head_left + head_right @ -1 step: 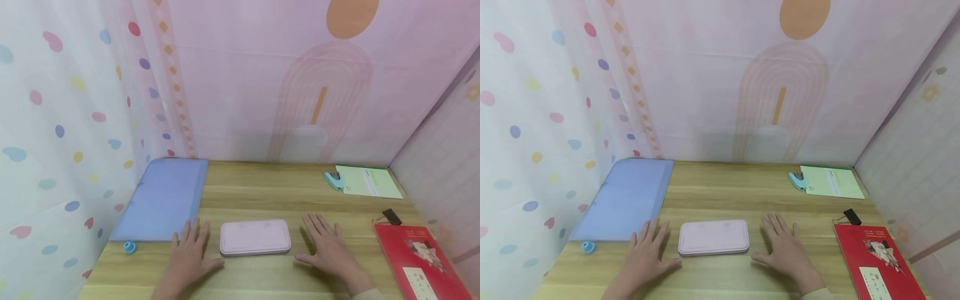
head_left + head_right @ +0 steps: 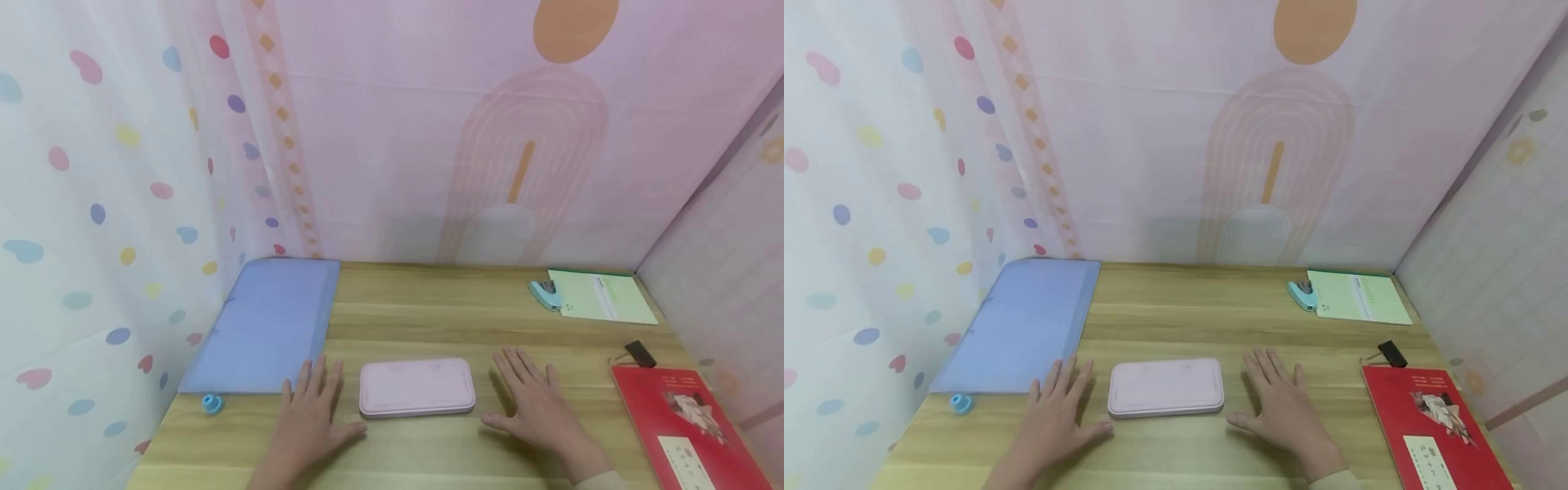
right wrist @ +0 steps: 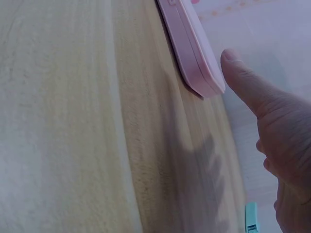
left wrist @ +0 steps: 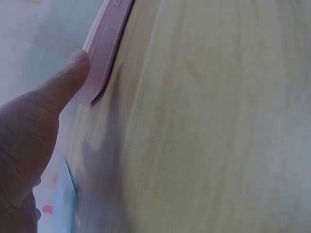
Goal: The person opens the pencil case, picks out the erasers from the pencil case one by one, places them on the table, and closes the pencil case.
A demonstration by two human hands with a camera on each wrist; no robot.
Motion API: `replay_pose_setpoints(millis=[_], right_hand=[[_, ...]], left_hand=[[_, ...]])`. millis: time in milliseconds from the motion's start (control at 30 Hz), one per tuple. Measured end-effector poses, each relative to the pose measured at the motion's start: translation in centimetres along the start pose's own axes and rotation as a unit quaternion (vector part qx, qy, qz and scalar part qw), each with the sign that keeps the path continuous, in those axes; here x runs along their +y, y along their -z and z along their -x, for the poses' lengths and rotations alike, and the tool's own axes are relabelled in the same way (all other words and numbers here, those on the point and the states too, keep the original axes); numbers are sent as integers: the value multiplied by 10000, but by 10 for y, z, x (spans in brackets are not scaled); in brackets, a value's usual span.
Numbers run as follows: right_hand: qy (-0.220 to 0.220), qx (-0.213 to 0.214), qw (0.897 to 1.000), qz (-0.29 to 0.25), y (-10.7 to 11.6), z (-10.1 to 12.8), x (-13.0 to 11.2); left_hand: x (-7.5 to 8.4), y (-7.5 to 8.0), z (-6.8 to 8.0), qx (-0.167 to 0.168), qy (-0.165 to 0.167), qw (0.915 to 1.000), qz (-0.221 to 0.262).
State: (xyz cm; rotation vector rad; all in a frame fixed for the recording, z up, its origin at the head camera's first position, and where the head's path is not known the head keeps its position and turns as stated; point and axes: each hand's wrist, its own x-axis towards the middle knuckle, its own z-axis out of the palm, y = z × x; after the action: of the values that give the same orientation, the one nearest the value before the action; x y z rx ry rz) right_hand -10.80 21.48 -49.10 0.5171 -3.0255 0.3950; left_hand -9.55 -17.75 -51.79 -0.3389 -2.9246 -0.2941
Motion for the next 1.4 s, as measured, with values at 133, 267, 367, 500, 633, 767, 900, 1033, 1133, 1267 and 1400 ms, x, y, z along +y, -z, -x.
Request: replay_pose_setpoints(millis=[133, 267, 367, 500, 633, 767, 900, 1033, 1133, 1267, 1400], right_hand=[[55, 87, 9999, -11, 1, 2, -3], [101, 113, 9999, -13, 1, 3, -6], [149, 122, 9998, 57, 1, 1, -8], [293, 98, 9994, 182, 0, -5, -12], [500, -110, 9986, 95, -3, -13, -20], [924, -402, 9948, -138, -7, -25, -34], [1515, -540, 9867, -238, -16, -39, -51], [1860, -642, 9804, -115, -27, -51, -62], [1908, -679, 9793, -22, -32, -56, -65], [1894, -641, 9796, 190, -36, -60, -67], [1893, -599, 9796, 294, -37, -61, -66]], left_hand=[[1, 0, 1, 10, -25, 10000, -12], [2, -1, 2, 21, -62, 10000, 3], [2, -1, 2, 36, -91, 9999, 28], [3, 0, 0, 49, -164, 9999, -5], [10, 1, -6, -67, -438, 9990, 18], [24, -1, -19, -231, -887, 9955, 229], [36, -5, -34, -440, -1386, 9888, 336], [42, -9, -46, -755, -1637, 9830, 348], [44, -9, -51, -955, -1679, 9805, 358], [46, -9, -53, -1030, -1689, 9797, 323], [46, -11, -55, -969, -1753, 9794, 264]])
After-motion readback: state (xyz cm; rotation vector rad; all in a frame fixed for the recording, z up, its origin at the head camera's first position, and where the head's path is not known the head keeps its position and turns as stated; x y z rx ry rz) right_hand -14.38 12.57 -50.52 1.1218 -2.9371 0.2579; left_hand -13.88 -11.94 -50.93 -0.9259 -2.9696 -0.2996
